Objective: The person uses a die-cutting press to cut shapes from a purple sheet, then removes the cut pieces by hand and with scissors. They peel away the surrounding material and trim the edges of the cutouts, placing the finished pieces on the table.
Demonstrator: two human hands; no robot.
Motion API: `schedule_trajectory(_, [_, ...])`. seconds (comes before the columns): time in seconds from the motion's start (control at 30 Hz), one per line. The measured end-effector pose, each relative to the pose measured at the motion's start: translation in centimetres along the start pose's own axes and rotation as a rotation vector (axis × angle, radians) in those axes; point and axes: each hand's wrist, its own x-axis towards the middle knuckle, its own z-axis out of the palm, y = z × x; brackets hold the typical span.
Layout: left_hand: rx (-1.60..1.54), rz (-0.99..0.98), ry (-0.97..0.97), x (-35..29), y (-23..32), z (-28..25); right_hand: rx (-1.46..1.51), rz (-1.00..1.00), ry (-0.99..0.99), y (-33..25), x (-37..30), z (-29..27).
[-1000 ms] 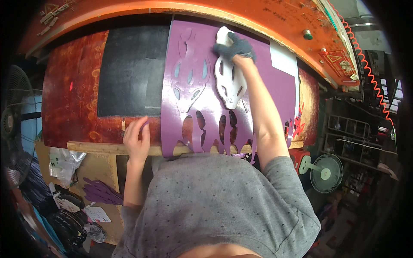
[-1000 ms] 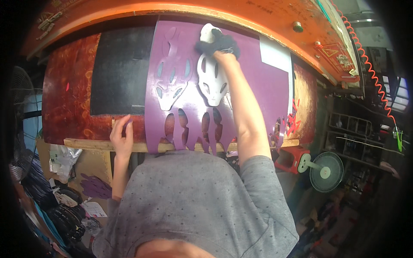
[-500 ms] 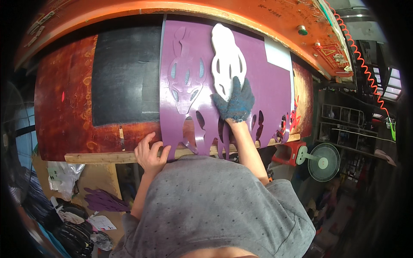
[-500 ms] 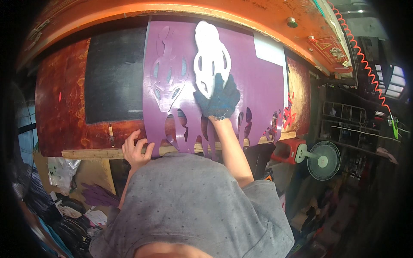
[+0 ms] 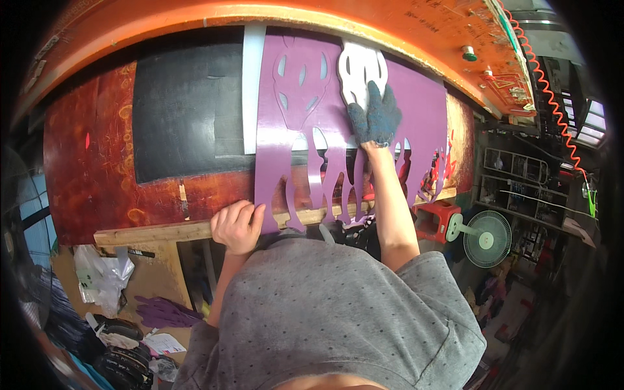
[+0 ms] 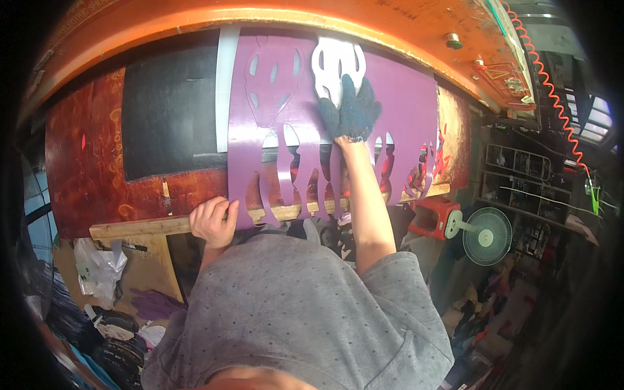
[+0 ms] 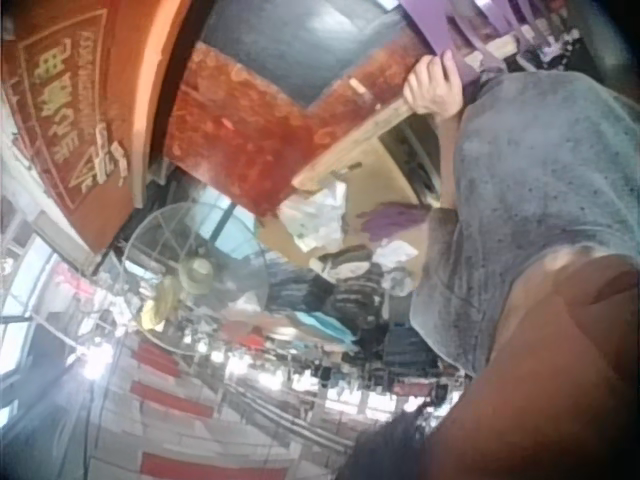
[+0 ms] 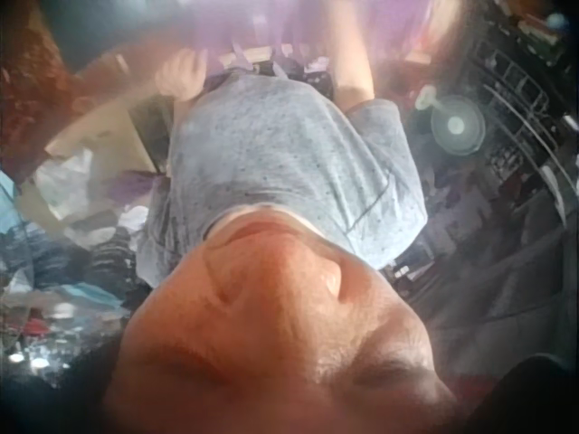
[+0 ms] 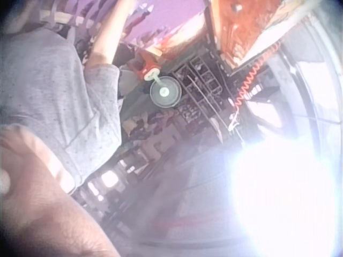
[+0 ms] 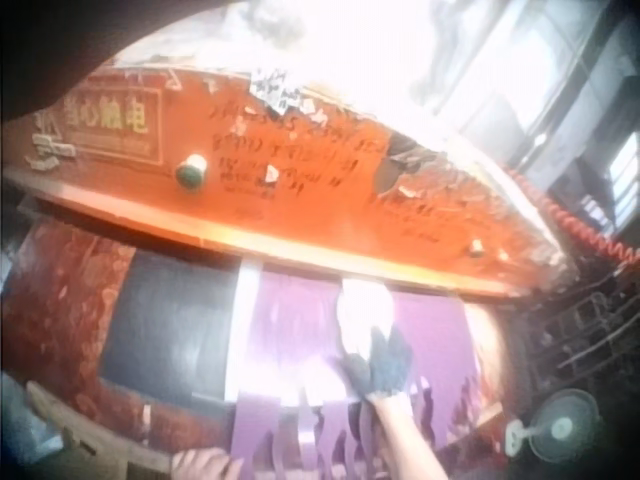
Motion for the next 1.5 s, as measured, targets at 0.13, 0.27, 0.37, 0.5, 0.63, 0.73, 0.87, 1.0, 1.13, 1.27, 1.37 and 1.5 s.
schedule_trajectory(0.13, [0.003,-0.015,0.01,4.4,-0.1,1.9,-0.145,-0.01,0.131,1.4,3.3,0.8])
schedule_trajectory(0.27, [0.039,0.015,0.058,9.2,-1.4,4.1,0.966,0.811,0.225,5.4,6.7,-3.4])
schedule_trajectory(0.37, [0.052,0.046,0.096,12.7,-2.3,6.2,1.338,0.799,0.435,10.6,12.3,-8.6])
schedule_trajectory(0.5, [0.071,0.154,0.067,17.4,-3.4,8.2,1.149,0.866,0.444,14.2,17.4,-9.7])
schedule_trajectory(0.63, [0.147,0.244,0.184,22.4,-3.9,10.6,0.259,0.394,0.143,12.3,9.5,-5.6])
schedule_trajectory(0.73, [0.181,0.265,0.219,24.6,-4.3,12.0,-0.05,0.11,-0.246,8.9,1.7,-0.6])
schedule_trajectory(0.87, [0.165,0.27,0.197,24.5,-5.0,12.5,0.429,0.345,-0.008,6.3,-1.8,4.4])
schedule_trajectory(1.0, [0.156,0.265,0.178,24.4,-5.2,12.6,0.435,0.415,-0.036,6.2,-1.4,4.3])
schedule_trajectory(1.13, [0.154,0.254,0.16,24.4,-5.0,12.5,0.458,0.309,-0.018,5.2,-2.1,3.2])
schedule_trajectory(1.27, [0.203,0.146,0.017,24.1,-4.9,11.9,0.361,0.24,0.039,4.5,-3.5,3.4])
schedule_trajectory(1.37, [0.164,0.103,-0.053,23.9,-5.0,11.5,0.429,0.256,0.04,5.1,-4.7,2.8])
schedule_trajectory(1.5, [0.143,0.0,-0.168,23.7,-4.9,11.2,0.532,0.365,-0.077,6.0,-6.7,0.9])
